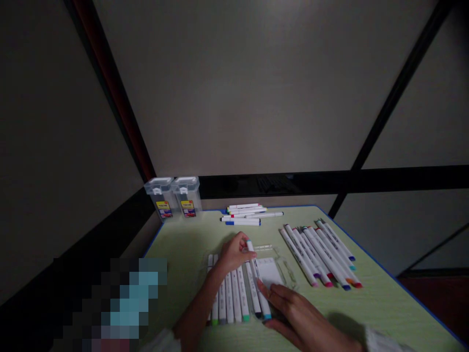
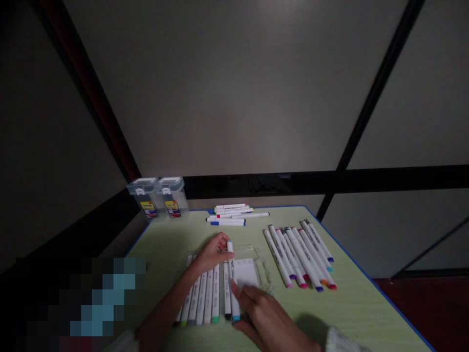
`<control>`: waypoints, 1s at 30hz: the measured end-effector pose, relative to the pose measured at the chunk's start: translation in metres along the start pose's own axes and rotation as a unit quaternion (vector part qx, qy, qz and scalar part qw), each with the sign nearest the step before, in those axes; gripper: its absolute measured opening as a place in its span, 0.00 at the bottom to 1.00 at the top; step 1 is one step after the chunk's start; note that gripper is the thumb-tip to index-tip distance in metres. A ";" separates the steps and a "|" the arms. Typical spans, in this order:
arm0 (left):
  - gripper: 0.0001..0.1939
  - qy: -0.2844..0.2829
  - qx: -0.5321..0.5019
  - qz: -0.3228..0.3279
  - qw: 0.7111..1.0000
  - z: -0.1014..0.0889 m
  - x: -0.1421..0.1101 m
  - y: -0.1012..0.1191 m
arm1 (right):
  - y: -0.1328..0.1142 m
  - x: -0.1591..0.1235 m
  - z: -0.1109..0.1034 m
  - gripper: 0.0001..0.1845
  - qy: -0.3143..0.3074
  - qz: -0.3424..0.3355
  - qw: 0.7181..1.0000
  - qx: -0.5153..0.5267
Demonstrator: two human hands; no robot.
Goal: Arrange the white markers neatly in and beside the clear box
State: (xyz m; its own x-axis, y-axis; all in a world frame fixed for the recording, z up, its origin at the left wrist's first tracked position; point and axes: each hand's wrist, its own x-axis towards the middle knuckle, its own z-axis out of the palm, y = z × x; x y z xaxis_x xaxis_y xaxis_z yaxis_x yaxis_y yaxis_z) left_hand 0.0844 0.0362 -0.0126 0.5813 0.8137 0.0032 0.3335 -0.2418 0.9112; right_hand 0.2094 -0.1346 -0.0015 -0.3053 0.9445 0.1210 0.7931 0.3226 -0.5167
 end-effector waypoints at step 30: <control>0.27 -0.003 -0.017 -0.023 1.000 0.002 0.008 -0.009 | -0.012 0.001 -0.005 0.19 0.006 -0.040 0.996 -0.077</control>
State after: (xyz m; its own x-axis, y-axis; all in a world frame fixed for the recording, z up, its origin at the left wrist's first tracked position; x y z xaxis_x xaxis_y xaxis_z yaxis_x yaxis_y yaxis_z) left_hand 0.0877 0.0440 -0.0214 0.5704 0.8203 -0.0421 0.3349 -0.1855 0.9238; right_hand 0.2016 -0.1373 0.0090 -0.3657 0.9154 0.1681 0.8376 0.4025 -0.3693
